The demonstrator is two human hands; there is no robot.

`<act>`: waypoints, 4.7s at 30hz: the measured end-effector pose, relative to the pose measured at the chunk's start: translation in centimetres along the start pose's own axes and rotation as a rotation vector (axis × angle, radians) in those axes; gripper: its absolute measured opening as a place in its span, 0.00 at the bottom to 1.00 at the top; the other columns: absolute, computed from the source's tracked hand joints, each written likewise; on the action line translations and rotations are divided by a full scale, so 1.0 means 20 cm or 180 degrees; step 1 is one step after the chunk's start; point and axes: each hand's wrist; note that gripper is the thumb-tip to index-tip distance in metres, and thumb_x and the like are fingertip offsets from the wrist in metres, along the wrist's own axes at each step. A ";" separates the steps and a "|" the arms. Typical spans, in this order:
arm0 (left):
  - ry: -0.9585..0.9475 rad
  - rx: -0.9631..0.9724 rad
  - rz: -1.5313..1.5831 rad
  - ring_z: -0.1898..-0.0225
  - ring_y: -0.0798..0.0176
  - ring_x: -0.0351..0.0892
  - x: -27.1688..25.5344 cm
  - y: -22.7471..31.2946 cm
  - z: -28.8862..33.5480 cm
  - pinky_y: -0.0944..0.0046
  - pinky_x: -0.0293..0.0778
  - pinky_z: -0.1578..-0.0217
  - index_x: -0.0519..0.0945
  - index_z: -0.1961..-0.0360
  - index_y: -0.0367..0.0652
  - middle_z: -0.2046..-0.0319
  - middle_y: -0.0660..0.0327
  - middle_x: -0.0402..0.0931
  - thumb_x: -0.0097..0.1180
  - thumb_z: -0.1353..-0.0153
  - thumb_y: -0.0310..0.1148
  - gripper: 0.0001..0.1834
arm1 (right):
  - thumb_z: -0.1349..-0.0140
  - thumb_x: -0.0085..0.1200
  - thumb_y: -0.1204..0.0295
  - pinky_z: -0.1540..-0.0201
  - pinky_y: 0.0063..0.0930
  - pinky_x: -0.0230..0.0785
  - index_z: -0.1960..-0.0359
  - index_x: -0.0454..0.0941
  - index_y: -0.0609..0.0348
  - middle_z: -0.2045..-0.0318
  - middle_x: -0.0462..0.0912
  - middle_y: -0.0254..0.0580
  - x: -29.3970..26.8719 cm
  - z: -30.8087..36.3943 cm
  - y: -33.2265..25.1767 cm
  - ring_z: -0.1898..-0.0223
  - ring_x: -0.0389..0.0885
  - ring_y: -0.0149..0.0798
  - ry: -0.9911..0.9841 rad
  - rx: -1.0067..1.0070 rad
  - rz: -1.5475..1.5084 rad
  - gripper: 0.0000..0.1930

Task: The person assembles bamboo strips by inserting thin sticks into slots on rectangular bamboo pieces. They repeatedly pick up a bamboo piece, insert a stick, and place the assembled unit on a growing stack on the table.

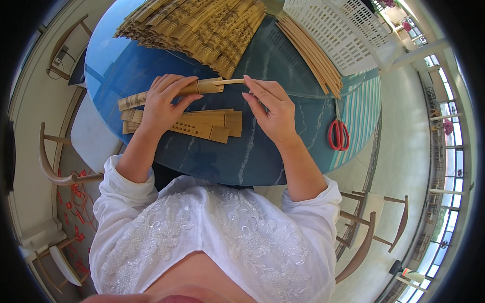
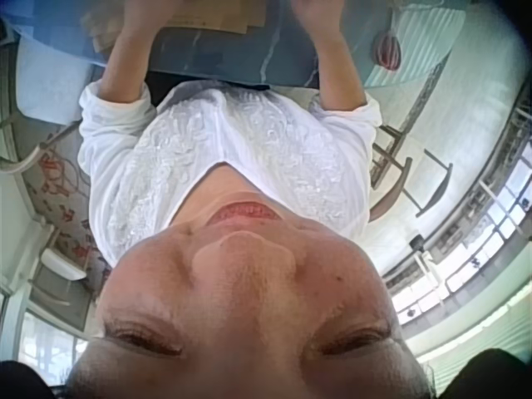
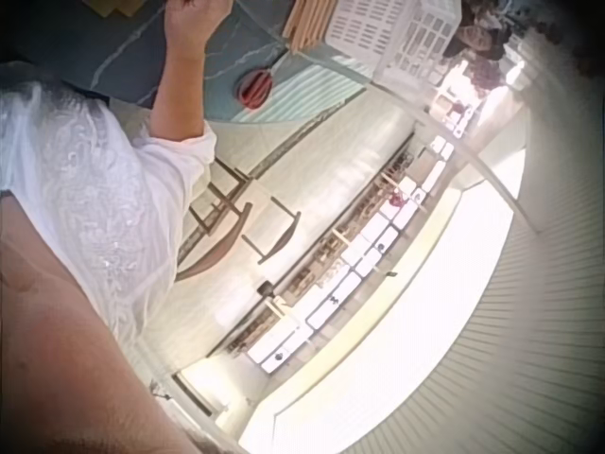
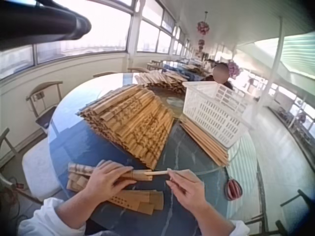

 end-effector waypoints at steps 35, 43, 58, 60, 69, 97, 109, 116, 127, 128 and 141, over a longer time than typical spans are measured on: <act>-0.0246 0.0149 0.0199 0.62 0.55 0.78 0.01 0.05 0.00 0.58 0.72 0.58 0.85 0.53 0.43 0.62 0.61 0.81 0.75 0.53 0.35 0.24 | 0.31 0.59 0.71 0.59 0.22 0.74 0.48 0.84 0.63 0.63 0.86 0.35 0.06 0.04 -0.01 0.65 0.79 0.25 -0.0523 0.2248 -0.2527 0.13; -0.0286 0.0352 0.0325 0.63 0.57 0.77 0.01 0.05 0.00 0.59 0.71 0.59 0.85 0.53 0.44 0.63 0.62 0.80 0.75 0.54 0.37 0.25 | 0.30 0.58 0.68 0.59 0.21 0.73 0.50 0.83 0.66 0.64 0.86 0.37 0.06 0.06 0.04 0.66 0.78 0.26 -0.1075 0.2764 -0.3180 0.15; -0.0256 0.0451 0.0166 0.63 0.56 0.77 0.03 0.05 0.00 0.58 0.72 0.59 0.84 0.52 0.44 0.62 0.61 0.80 0.74 0.54 0.35 0.25 | 0.30 0.57 0.70 0.61 0.22 0.74 0.54 0.83 0.65 0.65 0.85 0.42 0.07 0.07 0.03 0.67 0.79 0.29 -0.0953 0.2395 -0.2846 0.11; -0.0306 0.0409 0.0094 0.62 0.56 0.77 0.02 0.07 -0.01 0.58 0.72 0.59 0.84 0.50 0.44 0.62 0.61 0.80 0.74 0.54 0.35 0.26 | 0.29 0.57 0.70 0.61 0.22 0.73 0.54 0.83 0.66 0.66 0.85 0.42 0.06 0.06 0.02 0.68 0.78 0.28 -0.0889 0.2457 -0.2834 0.10; 0.0142 0.0085 -0.0678 0.58 0.57 0.80 -0.03 -0.01 -0.01 0.58 0.74 0.56 0.84 0.49 0.47 0.57 0.62 0.82 0.75 0.51 0.33 0.25 | 0.30 0.58 0.69 0.64 0.20 0.72 0.54 0.84 0.66 0.68 0.85 0.41 -0.14 -0.01 0.20 0.71 0.77 0.26 0.0040 0.2481 -0.3338 0.11; -0.0435 -0.0307 -0.2341 0.41 0.42 0.66 0.10 -0.11 -0.66 0.47 0.71 0.41 0.75 0.38 0.40 0.36 0.50 0.65 0.58 0.43 0.19 0.28 | 0.31 0.56 0.69 0.65 0.20 0.70 0.50 0.84 0.57 0.70 0.85 0.34 -0.15 -0.01 0.49 0.73 0.77 0.25 0.1053 0.1603 -0.0314 0.12; -0.0569 -0.0023 -0.2516 0.40 0.50 0.69 0.22 -0.15 -0.60 0.48 0.65 0.43 0.84 0.47 0.50 0.43 0.58 0.75 0.58 0.33 0.40 0.16 | 0.40 0.63 0.67 0.45 0.40 0.69 0.54 0.86 0.51 0.57 0.82 0.36 -0.25 0.04 0.57 0.50 0.76 0.48 0.0690 0.1144 0.2497 0.12; -0.0364 0.0319 -0.1688 0.41 0.56 0.70 -0.02 0.04 -0.48 0.52 0.61 0.42 0.86 0.51 0.50 0.48 0.63 0.80 0.62 0.36 0.40 0.14 | 0.41 0.64 0.63 0.42 0.42 0.66 0.54 0.86 0.48 0.56 0.81 0.35 -0.29 0.07 0.62 0.47 0.75 0.47 0.0384 0.1628 0.2951 0.14; -0.1728 -0.0146 -0.0004 0.46 0.58 0.75 -0.21 0.19 0.10 0.56 0.60 0.41 0.86 0.53 0.44 0.51 0.63 0.82 0.68 0.44 0.39 0.18 | 0.38 0.62 0.57 0.44 0.47 0.67 0.58 0.87 0.43 0.57 0.83 0.32 -0.31 0.10 0.65 0.46 0.76 0.47 0.0509 0.1867 0.3327 0.11; -0.1684 -0.0225 -0.0012 0.46 0.59 0.75 -0.21 0.18 0.13 0.56 0.60 0.41 0.86 0.53 0.44 0.51 0.63 0.82 0.68 0.44 0.38 0.18 | 0.38 0.61 0.57 0.44 0.48 0.67 0.59 0.87 0.43 0.56 0.83 0.32 -0.32 0.10 0.66 0.45 0.76 0.47 0.0453 0.1903 0.3304 0.11; -0.1583 -0.0329 -0.0029 0.45 0.57 0.75 -0.21 0.13 0.21 0.57 0.63 0.42 0.86 0.53 0.43 0.50 0.63 0.81 0.70 0.47 0.40 0.21 | 0.33 0.56 0.59 0.55 0.45 0.74 0.61 0.83 0.52 0.66 0.87 0.44 -0.35 0.08 0.72 0.59 0.84 0.53 0.0364 0.2019 0.2759 0.12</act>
Point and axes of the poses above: each hand's wrist, its own z-axis away from the middle knuckle, its own x-axis out of the palm, y = z × x
